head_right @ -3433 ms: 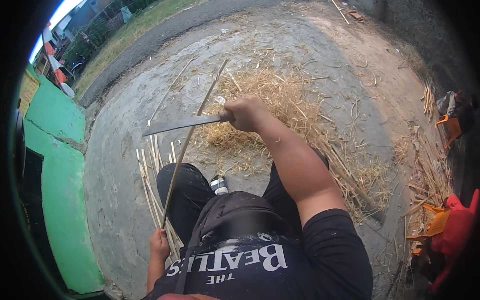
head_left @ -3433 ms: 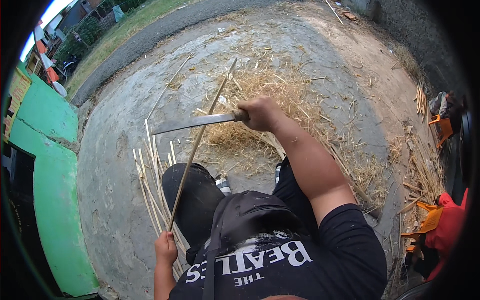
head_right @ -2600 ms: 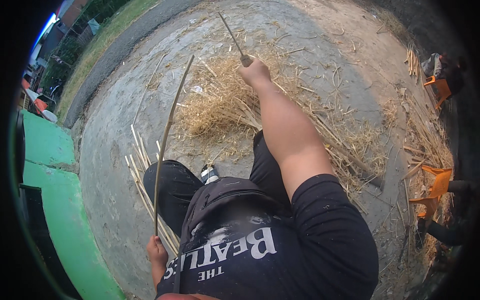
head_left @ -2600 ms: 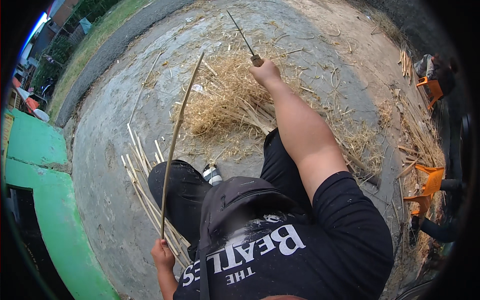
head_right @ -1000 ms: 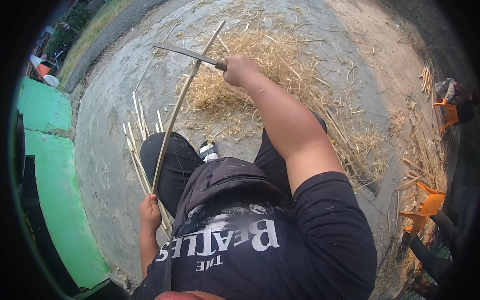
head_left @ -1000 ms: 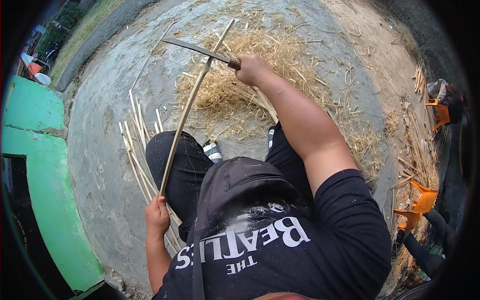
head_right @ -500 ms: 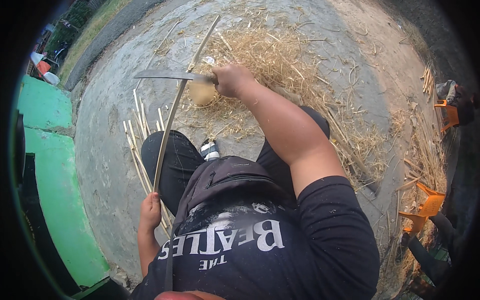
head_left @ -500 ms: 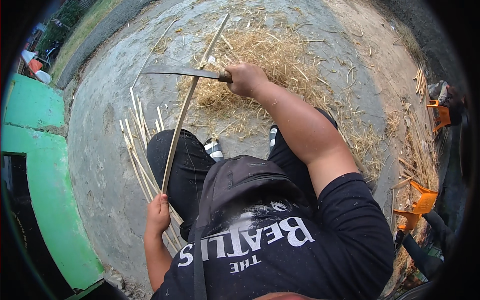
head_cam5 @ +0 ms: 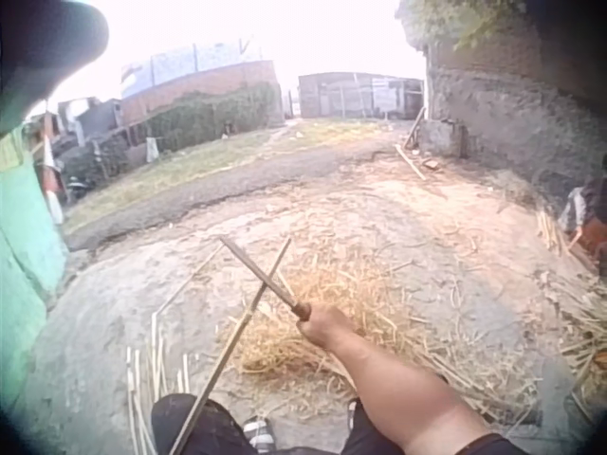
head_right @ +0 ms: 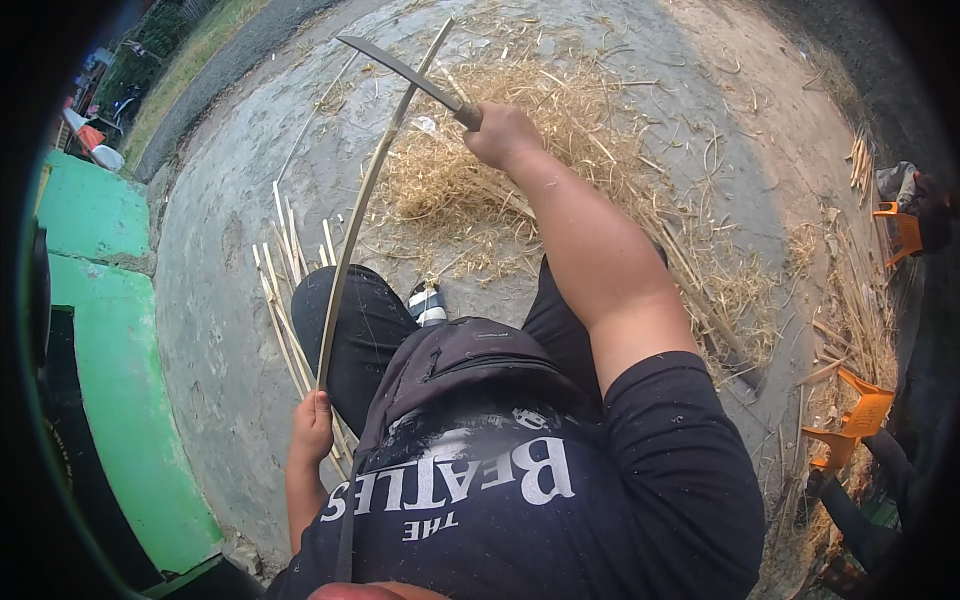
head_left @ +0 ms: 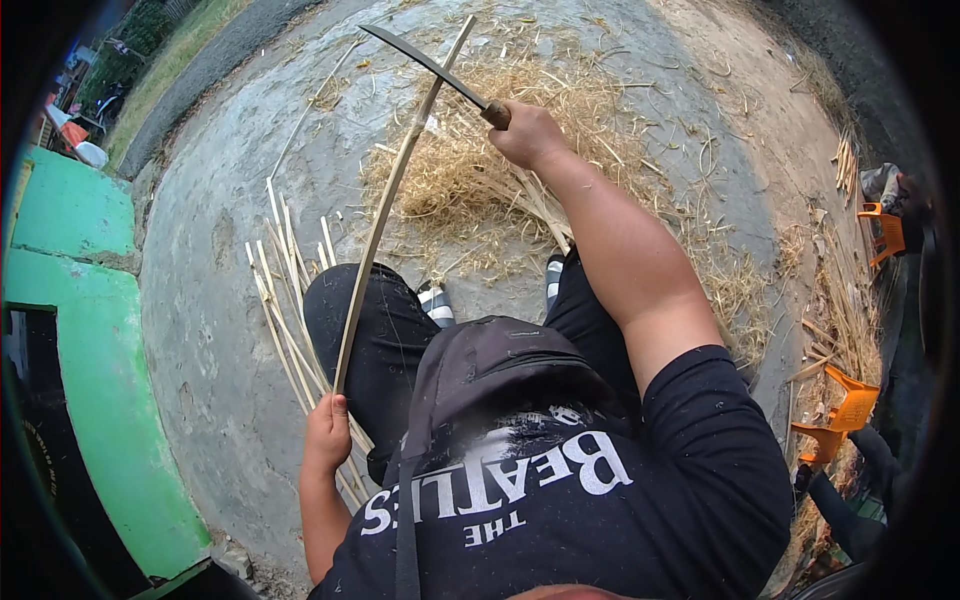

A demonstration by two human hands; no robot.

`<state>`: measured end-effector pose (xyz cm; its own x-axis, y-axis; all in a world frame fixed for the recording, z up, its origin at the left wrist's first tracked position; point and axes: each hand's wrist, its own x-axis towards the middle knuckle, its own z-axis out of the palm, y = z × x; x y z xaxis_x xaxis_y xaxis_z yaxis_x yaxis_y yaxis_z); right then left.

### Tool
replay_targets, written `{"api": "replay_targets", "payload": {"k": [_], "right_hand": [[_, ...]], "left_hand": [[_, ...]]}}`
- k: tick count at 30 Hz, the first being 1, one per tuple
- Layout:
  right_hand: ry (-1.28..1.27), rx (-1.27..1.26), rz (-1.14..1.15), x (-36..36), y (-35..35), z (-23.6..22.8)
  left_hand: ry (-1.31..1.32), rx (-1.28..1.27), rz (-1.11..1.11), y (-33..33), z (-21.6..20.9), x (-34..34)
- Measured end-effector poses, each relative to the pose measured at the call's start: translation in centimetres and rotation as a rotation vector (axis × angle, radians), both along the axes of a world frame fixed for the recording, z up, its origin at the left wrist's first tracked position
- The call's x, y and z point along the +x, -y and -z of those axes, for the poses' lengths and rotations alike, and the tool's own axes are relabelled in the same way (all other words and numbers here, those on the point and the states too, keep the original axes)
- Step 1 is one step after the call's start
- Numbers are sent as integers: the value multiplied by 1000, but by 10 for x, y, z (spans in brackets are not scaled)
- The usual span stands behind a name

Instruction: The person shaves a bamboo strip with a machete, bends the strip by hand, and shaves the strip again with the machete.

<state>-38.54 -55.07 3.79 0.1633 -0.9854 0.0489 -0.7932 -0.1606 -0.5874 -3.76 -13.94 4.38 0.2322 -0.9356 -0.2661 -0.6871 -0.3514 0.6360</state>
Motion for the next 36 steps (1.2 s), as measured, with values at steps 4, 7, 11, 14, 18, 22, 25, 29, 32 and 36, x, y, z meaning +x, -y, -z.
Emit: {"api": "replay_targets", "payload": {"k": [4, 7, 11, 14, 18, 22, 25, 29, 32, 36], "right_hand": [[39, -163, -188, 15, -21, -9], [-141, -413, -473, 23, -31, -9], [-246, -497, -485, 30, -23, -1], [-156, -268, -271, 27, -16, 13], [-232, -192, -346, 35, -37, -12], [-345, -490, -642, 53, -47, -3], [-168, 18, -102, 34, -25, -14], [-87, 126, 86, -12, 11, 0], [9, 55, 27, -6, 9, 1], [54, -78, -129, 17, -14, -6]], "left_hand": [[-40, -41, -16, 5, 4, -6], [-63, -34, -12, 4, 5, -2], [-6, -62, 22, 3, 2, -4], [-89, -9, -29, 5, 6, 4], [-325, 154, -141, 2, 11, 16], [-159, 41, -49, 2, 10, 7], [-62, 6, -21, -6, 4, 6], [15, 94, 18, 11, -17, 6], [-93, 74, -13, 5, -3, 6], [-167, 22, -32, 4, 14, 6]]}}
